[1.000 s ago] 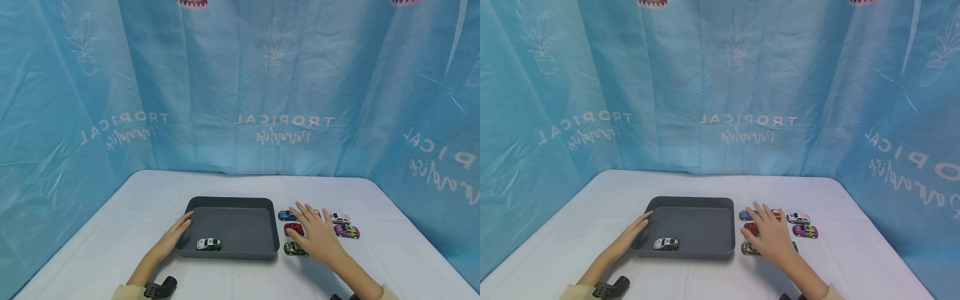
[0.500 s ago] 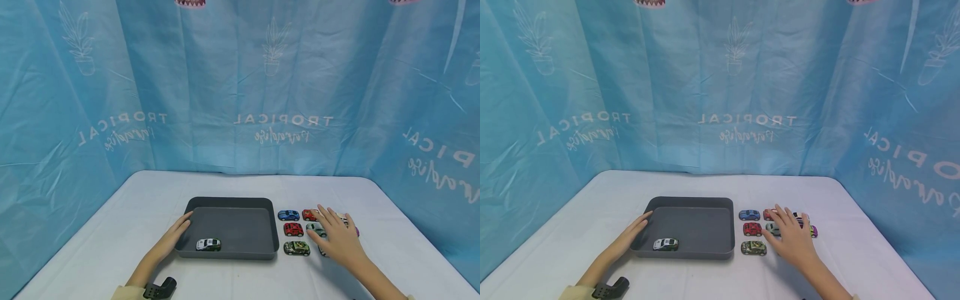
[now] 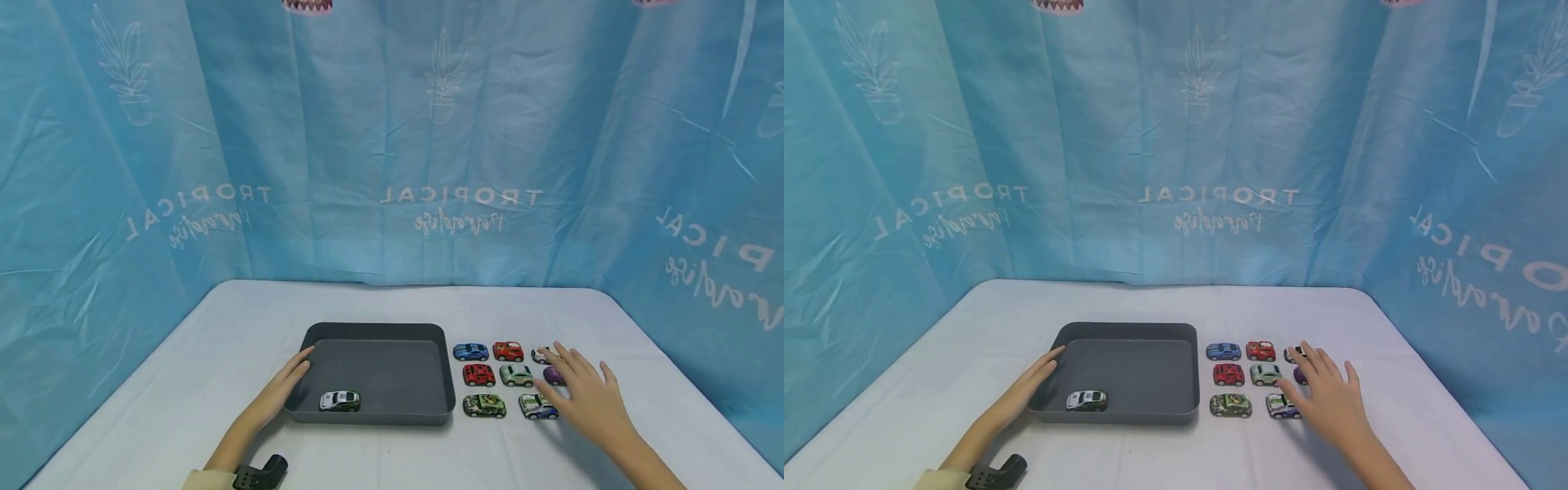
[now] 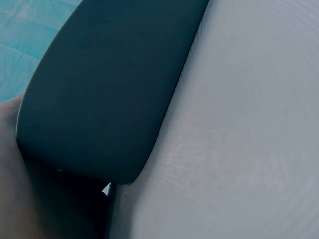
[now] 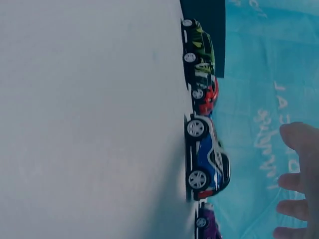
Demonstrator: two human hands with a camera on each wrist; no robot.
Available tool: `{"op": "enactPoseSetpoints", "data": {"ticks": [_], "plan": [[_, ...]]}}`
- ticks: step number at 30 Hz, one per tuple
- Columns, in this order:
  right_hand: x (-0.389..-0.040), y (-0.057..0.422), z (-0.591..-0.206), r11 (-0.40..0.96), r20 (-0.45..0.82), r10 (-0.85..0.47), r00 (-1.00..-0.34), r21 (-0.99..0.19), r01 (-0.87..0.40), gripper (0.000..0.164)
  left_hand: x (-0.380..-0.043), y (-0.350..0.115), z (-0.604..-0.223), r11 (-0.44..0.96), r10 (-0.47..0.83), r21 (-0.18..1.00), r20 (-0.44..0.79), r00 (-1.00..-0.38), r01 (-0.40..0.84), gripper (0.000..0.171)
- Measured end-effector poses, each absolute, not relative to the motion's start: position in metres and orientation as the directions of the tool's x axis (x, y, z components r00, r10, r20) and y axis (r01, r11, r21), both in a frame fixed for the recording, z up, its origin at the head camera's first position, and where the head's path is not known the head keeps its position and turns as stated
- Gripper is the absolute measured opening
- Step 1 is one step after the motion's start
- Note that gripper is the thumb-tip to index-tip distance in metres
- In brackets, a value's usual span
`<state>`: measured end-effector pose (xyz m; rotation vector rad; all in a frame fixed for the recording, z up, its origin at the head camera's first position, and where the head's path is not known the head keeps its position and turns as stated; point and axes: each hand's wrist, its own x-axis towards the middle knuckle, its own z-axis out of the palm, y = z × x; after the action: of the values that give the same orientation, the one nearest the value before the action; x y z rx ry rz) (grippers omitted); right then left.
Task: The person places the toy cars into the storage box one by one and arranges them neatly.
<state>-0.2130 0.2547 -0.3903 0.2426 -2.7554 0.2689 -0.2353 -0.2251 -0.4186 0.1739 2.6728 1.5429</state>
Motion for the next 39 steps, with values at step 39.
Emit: {"op": "enactPoseSetpoints", "data": {"ticks": [39], "plan": [[-0.243,0.312,-0.428,0.927,0.278,-0.139,-0.95,-0.3,-0.224,0.05,-0.236,-0.225,-0.417,0.509,0.122,0.859,-0.008,-0.993,0.055,0.053]]}}
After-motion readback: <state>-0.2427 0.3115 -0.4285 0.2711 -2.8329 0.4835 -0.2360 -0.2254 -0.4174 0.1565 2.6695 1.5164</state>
